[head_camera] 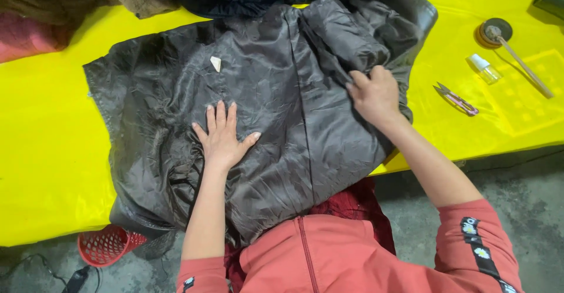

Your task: Restoring the inner lining of a leather jacket by applying a treatment and drying it with a hair dryer.

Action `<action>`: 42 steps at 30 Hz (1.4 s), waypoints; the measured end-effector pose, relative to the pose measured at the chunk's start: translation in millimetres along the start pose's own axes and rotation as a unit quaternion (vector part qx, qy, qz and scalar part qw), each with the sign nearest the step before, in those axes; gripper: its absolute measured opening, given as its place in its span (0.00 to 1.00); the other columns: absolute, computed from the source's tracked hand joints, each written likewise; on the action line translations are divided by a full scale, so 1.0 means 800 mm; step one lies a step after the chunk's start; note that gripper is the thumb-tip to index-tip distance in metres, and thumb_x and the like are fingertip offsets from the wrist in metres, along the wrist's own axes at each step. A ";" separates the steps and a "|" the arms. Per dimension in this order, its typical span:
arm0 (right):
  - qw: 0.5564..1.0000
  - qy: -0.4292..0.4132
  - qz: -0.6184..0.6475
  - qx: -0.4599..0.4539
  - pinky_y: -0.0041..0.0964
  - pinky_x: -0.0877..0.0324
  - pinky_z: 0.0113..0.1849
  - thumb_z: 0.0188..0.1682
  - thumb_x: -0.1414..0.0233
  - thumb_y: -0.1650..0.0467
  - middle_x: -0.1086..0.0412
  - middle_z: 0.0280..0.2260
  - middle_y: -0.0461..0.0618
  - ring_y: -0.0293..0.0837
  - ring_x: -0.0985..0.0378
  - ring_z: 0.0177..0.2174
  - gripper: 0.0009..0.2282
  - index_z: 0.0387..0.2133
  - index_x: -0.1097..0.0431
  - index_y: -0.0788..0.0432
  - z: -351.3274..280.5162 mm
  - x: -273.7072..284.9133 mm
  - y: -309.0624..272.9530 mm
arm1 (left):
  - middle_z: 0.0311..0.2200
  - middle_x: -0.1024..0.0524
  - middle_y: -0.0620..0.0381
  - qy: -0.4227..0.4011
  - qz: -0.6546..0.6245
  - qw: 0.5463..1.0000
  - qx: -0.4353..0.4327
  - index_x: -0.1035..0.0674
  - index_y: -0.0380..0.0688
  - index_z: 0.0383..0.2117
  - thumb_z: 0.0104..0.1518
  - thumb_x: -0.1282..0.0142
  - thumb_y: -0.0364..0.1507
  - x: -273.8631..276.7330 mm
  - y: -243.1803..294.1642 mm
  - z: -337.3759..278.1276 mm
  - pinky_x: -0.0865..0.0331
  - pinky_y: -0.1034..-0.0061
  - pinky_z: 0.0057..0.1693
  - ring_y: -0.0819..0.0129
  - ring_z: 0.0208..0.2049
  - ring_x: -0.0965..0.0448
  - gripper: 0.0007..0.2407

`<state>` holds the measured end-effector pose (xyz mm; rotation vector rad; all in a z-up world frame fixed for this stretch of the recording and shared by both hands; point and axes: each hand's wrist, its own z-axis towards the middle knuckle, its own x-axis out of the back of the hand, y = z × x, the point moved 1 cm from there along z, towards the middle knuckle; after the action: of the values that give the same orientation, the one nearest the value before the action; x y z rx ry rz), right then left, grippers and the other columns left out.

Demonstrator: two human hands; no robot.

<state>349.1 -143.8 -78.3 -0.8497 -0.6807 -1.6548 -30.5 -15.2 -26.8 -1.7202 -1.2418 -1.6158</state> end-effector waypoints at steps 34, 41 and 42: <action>0.922 -0.368 0.006 0.120 0.58 0.57 0.58 0.51 0.75 0.36 0.49 0.69 0.56 0.53 0.53 0.68 0.43 0.68 0.46 0.51 0.041 0.002 -0.136 | 0.75 0.66 0.52 -0.040 -0.049 0.998 0.024 0.54 0.56 0.74 0.57 0.52 0.58 0.013 -0.007 0.000 0.76 0.33 0.68 0.54 0.75 0.72 0.41; 0.932 -0.283 0.094 0.206 0.59 0.49 0.53 0.50 0.53 0.48 0.39 0.62 0.54 0.54 0.43 0.63 0.29 0.61 0.37 0.49 0.053 0.003 -0.241 | 0.75 0.68 0.50 -0.034 -0.043 0.998 0.031 0.56 0.52 0.74 0.56 0.48 0.57 0.003 -0.009 0.004 0.76 0.33 0.68 0.55 0.75 0.73 0.44; 0.899 -0.322 0.153 0.253 0.60 0.50 0.54 0.54 0.54 0.52 0.42 0.66 0.54 0.54 0.46 0.66 0.28 0.66 0.42 0.48 0.050 -0.004 -0.259 | 0.75 0.68 0.50 -0.039 -0.032 0.998 0.028 0.58 0.52 0.74 0.56 0.49 0.57 0.001 -0.011 0.004 0.74 0.33 0.68 0.55 0.75 0.74 0.44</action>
<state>155.5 -61.5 -59.3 -1.0514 -1.2914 -0.8257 -36.3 -7.9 -28.4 -1.7389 -1.3784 -1.5469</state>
